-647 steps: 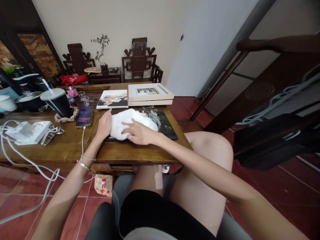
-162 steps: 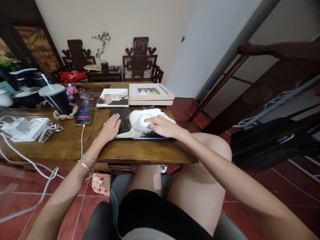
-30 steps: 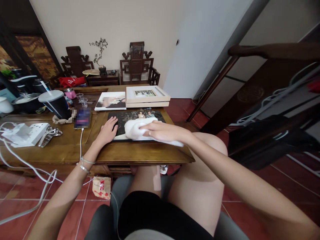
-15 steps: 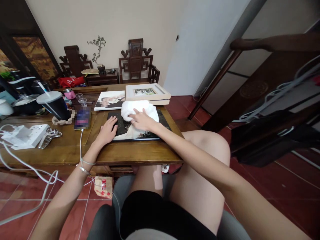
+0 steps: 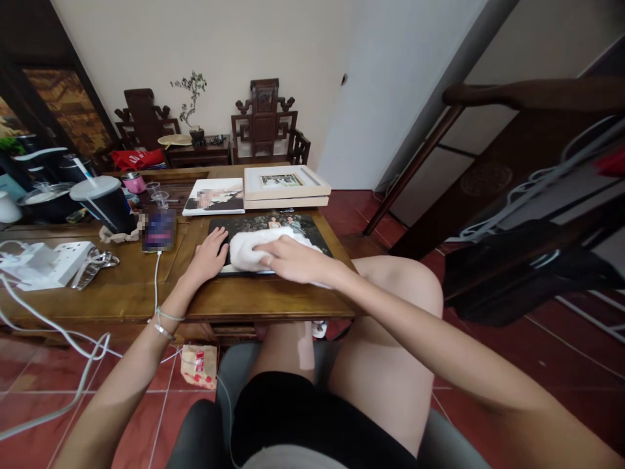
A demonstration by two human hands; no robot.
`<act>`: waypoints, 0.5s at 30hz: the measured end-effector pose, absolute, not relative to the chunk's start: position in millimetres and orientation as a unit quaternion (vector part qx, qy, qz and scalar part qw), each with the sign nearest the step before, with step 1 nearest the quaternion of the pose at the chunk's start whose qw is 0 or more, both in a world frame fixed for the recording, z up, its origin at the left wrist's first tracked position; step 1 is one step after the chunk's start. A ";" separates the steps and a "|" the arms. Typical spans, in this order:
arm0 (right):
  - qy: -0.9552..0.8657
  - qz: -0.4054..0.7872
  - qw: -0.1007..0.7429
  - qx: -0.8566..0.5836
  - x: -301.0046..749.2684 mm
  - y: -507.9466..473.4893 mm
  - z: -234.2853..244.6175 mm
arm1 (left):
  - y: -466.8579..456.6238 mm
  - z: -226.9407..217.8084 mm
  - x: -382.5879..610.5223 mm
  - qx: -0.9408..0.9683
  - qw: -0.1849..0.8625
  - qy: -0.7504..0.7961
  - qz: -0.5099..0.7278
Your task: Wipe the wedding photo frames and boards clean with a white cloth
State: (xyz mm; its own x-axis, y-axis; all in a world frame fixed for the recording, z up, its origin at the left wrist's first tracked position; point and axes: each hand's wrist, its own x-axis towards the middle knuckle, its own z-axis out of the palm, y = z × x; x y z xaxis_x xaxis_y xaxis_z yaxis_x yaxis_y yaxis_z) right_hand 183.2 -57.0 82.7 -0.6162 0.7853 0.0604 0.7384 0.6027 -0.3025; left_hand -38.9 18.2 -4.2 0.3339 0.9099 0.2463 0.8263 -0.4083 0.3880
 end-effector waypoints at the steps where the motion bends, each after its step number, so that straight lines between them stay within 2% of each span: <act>1: -0.886 0.121 0.099 -0.437 180.4 -41.6 82.7 | 17.7 -3.7 -38.8 0.810 0.099 0.537 0.214; 8: -0.858 0.056 0.106 -0.500 153.8 38.2 54.3 | 17.6 -2.2 -40.3 0.804 0.111 0.544 0.211; 15: -0.891 0.024 0.106 -0.441 157.4 6.5 28.3 | 21.7 -7.6 -40.6 0.808 0.111 0.535 0.222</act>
